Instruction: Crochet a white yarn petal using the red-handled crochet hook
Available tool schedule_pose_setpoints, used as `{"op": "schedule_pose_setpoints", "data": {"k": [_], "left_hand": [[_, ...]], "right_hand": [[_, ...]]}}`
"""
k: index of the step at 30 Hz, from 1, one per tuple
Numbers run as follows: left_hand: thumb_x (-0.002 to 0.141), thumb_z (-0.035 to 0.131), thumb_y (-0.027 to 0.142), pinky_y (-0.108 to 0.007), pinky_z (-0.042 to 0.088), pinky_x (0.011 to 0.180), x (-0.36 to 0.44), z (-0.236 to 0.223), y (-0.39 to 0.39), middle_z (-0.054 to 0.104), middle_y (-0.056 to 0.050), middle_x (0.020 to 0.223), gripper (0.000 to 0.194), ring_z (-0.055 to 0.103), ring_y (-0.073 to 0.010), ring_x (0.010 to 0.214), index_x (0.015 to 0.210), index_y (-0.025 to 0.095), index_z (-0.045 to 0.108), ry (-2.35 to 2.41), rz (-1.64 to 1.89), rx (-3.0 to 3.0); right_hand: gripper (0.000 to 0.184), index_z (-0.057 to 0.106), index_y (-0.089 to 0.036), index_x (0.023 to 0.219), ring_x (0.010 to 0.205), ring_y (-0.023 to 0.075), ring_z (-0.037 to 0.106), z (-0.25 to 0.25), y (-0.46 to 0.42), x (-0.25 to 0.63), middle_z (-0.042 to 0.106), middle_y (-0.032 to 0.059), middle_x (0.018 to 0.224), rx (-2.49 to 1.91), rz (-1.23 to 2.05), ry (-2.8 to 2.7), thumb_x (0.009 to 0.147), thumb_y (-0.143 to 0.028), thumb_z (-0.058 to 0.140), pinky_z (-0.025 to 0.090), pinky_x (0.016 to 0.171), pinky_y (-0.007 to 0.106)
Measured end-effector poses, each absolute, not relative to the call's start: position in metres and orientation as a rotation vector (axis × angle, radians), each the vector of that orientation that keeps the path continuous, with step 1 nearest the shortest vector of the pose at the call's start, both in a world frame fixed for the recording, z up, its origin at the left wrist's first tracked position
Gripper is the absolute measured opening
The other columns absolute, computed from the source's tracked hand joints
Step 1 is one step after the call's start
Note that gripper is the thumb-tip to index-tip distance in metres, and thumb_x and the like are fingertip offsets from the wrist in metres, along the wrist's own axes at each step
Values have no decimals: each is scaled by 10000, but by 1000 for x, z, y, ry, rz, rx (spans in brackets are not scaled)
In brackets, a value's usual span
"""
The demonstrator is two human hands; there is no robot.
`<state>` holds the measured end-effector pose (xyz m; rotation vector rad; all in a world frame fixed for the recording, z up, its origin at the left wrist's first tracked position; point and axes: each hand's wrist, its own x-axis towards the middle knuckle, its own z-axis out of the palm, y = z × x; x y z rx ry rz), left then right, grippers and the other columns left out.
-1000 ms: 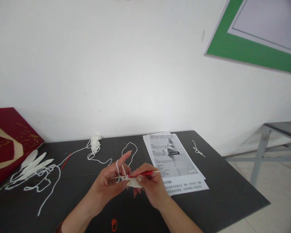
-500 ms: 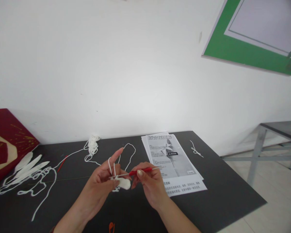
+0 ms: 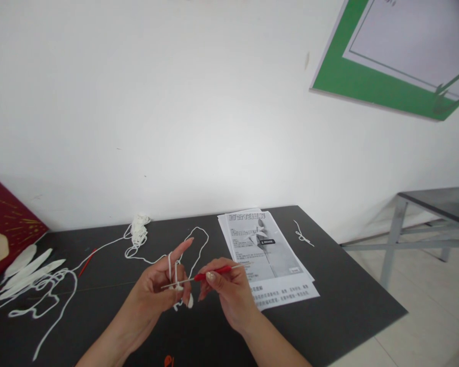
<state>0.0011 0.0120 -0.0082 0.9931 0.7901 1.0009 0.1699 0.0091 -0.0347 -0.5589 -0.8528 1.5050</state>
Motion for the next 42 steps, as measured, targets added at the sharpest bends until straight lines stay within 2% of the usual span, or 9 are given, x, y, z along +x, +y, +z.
{"op": "schedule_pose_setpoints", "data": {"k": [5, 12, 17, 23, 29, 34, 37, 42], "left_hand": [[733, 744, 176, -234, 368, 548, 0, -4, 12, 618, 22, 677, 857, 519, -128, 610, 1484, 288, 345, 725, 976, 976], [770, 735, 174, -233, 393, 548, -5, -13, 15, 645, -4, 722, 876, 546, -146, 659, 1507, 297, 278, 553, 970, 972], [760, 728, 149, -244, 395, 562, -5, -18, 17, 625, 11, 703, 842, 534, -131, 625, 1486, 304, 331, 406, 964, 865], [724, 720, 101, -262, 385, 593, -2, -16, 15, 608, 19, 686, 817, 560, -152, 671, 1448, 315, 410, 351, 963, 751], [694, 707, 96, -311, 411, 663, 2, -14, 12, 642, 4, 694, 832, 568, -172, 695, 1446, 303, 416, 299, 961, 699], [694, 691, 86, -340, 434, 700, 2, -13, 12, 615, 17, 673, 830, 581, -189, 725, 1445, 307, 416, 353, 1004, 648], [706, 702, 77, -311, 437, 704, 4, -12, 13, 620, 24, 689, 829, 580, -162, 704, 1443, 325, 415, 434, 1046, 679], [754, 703, 123, -275, 411, 653, 5, -9, 13, 622, 26, 687, 861, 569, -148, 673, 1484, 361, 314, 575, 1105, 798]], "right_hand": [[150, 749, -140, 773, 525, 107, 650, -33, 8, 169, 751, 44, 705, -601, 1517, -793, 728, -270, 808, 569, 500, 211], [190, 738, -133, 784, 495, 100, 648, -29, 8, 168, 737, 30, 632, -557, 1588, -696, 717, -292, 818, 576, 493, 199], [185, 730, -128, 794, 509, 106, 660, -26, 6, 169, 735, 30, 628, -542, 1608, -687, 742, -291, 801, 588, 507, 208], [183, 727, -133, 795, 517, 111, 670, -25, 5, 168, 742, 34, 644, -539, 1613, -709, 742, -291, 802, 584, 515, 209], [171, 727, -137, 792, 523, 113, 675, -21, 2, 167, 747, 42, 644, -520, 1616, -758, 758, -294, 788, 577, 526, 206], [179, 729, -136, 810, 516, 115, 669, -22, 3, 166, 741, 41, 637, -558, 1592, -789, 774, -307, 771, 576, 528, 214], [197, 728, -132, 808, 509, 112, 664, -26, 4, 165, 734, 34, 624, -616, 1569, -739, 752, -311, 790, 574, 526, 211], [249, 728, -126, 824, 496, 98, 639, -29, 6, 164, 716, 22, 609, -660, 1606, -606, 732, -345, 803, 571, 518, 206]]}}
